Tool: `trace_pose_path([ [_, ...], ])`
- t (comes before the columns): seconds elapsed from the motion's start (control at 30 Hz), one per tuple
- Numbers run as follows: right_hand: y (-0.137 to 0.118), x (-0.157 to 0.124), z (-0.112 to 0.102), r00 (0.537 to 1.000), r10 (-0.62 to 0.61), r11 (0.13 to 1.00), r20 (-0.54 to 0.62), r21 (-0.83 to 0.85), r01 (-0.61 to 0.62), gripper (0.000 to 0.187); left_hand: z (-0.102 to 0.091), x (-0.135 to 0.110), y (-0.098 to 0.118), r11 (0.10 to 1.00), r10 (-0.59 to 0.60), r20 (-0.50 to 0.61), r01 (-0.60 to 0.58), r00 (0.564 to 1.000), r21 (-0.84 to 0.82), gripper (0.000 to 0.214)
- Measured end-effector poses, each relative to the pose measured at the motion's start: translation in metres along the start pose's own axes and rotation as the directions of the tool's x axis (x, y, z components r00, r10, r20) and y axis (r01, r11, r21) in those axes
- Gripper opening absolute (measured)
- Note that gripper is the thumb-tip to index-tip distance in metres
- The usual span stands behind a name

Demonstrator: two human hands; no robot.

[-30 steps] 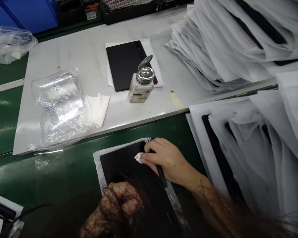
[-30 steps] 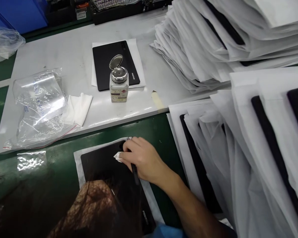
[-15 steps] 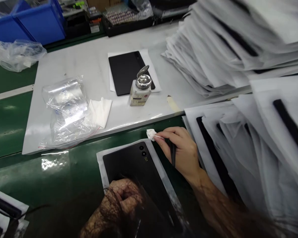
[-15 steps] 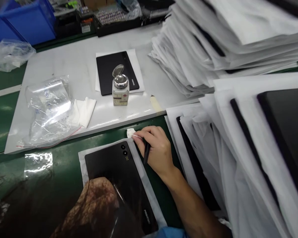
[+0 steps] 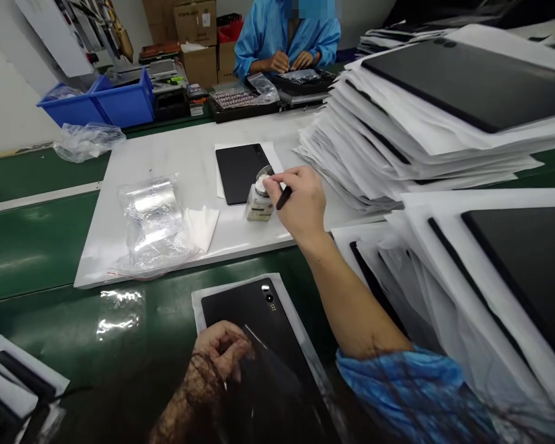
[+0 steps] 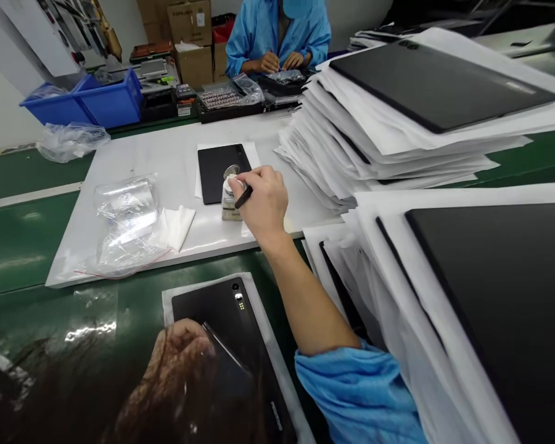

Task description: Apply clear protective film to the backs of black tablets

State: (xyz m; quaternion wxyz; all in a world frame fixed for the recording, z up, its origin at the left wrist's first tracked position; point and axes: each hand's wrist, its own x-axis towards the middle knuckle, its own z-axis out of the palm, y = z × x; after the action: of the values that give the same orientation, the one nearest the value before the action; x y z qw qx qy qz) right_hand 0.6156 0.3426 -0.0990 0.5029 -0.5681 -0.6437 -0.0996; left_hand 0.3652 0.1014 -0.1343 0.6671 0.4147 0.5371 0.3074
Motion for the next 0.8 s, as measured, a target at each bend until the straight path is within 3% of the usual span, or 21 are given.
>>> trace_pose_path([
  [0.07, -0.006, -0.008, -0.012, 0.997, -0.037, 0.998, -0.069, 0.044, 0.040, 0.080, -0.009, -0.003, -0.006, 1.000, -0.016, -0.018, 0.016, 1.000, -0.015, 0.059],
  [0.13, -0.021, -0.029, -0.039, 0.994, 0.000, 0.985, -0.113, 0.169, 0.019, 0.086, -0.016, -0.006, -0.008, 0.999, -0.028, -0.020, 0.028, 0.999, -0.021, 0.044],
  [0.2, -0.040, -0.064, -0.078, 0.992, 0.125, 0.925, -0.014, 0.363, -0.112, 0.081, -0.020, -0.008, -0.009, 0.999, -0.030, -0.014, 0.030, 0.999, -0.033, 0.039],
  [0.23, -0.049, -0.085, -0.100, 0.972, 0.194, 0.852, 0.135, 0.467, -0.235, 0.074, -0.021, -0.008, -0.009, 0.999, -0.027, -0.015, 0.026, 1.000, -0.046, 0.040],
  [0.27, -0.056, -0.108, -0.121, 0.932, 0.221, 0.766, 0.289, 0.540, -0.349, 0.065, -0.022, -0.008, -0.009, 0.998, -0.023, -0.017, 0.022, 1.000, -0.060, 0.040],
  [0.33, -0.062, -0.151, -0.160, 0.793, 0.240, 0.622, 0.561, 0.538, -0.569, 0.041, -0.021, -0.009, -0.009, 0.996, -0.017, -0.021, 0.015, 1.000, -0.087, 0.039],
  [0.43, -0.059, -0.199, -0.196, 0.603, 0.305, 0.461, 0.737, 0.440, -0.771, 0.021, -0.020, -0.014, -0.005, 0.994, -0.013, -0.020, 0.011, 1.000, -0.108, 0.034],
  [0.5, -0.057, -0.214, -0.205, 0.532, 0.346, 0.395, 0.773, 0.395, -0.830, 0.016, -0.018, -0.018, 0.000, 0.993, -0.020, -0.031, 0.016, 0.999, -0.115, 0.028],
  [0.57, -0.059, -0.218, -0.206, 0.502, 0.370, 0.363, 0.782, 0.376, -0.853, 0.017, -0.017, -0.022, 0.005, 0.993, -0.031, -0.053, 0.024, 0.998, -0.117, 0.025],
  [0.8, -0.071, -0.213, -0.196, 0.505, 0.387, 0.382, 0.772, 0.364, -0.849, 0.031, -0.019, -0.023, 0.006, 0.998, -0.012, -0.042, 0.009, 0.999, -0.065, 0.025],
])
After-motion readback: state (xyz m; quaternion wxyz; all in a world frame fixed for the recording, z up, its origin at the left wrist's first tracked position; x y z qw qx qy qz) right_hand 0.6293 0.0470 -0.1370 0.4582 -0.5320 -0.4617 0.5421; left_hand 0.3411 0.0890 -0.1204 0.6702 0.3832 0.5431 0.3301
